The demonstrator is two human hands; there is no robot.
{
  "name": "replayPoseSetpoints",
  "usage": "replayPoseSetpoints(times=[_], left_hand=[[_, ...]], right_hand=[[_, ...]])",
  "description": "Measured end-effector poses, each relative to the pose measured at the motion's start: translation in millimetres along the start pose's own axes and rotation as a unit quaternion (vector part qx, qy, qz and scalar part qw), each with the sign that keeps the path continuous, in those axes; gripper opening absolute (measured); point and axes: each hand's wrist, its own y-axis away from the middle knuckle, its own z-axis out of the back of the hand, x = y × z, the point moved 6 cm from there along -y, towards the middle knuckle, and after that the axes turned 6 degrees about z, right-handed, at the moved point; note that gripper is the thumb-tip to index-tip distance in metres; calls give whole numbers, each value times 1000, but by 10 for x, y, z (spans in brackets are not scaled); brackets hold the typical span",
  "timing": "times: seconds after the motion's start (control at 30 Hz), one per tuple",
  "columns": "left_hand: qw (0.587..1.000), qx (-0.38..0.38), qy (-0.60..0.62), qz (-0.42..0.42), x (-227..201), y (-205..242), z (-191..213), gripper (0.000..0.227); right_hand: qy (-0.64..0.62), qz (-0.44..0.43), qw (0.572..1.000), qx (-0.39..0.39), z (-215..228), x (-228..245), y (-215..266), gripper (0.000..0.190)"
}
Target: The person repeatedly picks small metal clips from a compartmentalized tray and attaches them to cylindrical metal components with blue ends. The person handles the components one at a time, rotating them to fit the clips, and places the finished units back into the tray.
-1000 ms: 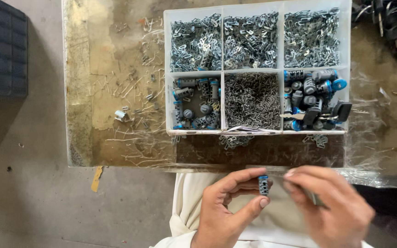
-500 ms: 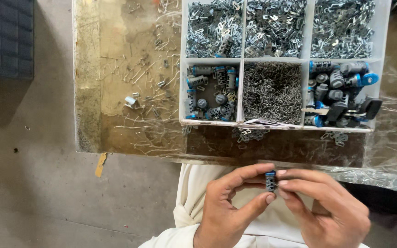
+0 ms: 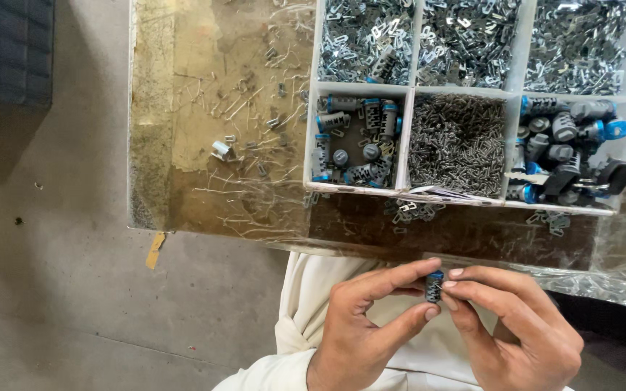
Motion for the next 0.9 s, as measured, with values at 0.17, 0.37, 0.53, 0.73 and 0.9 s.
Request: replayPoseSetpoints(times=[0.17,0.37,0.53,0.73,0.9], left_hand=[[1000,3,-9,-8,-15,4,33,45],[1000,0,7,9,23,12,55,45],[996,4,79,38,93,20,54,46],[990,-5,142,9,108,128,258,46],[979,-129,156,-34,129,218,674,47]], right_hand=[[56,-58,997,4,-12,-23,1,19],[73,11,997,4,-73,150,-61,18],[83,64,994,19,-88,273,-95,21],[65,60,993,81,-252,353,-194,23],[175,224,952,117,-751,685,-396,42]])
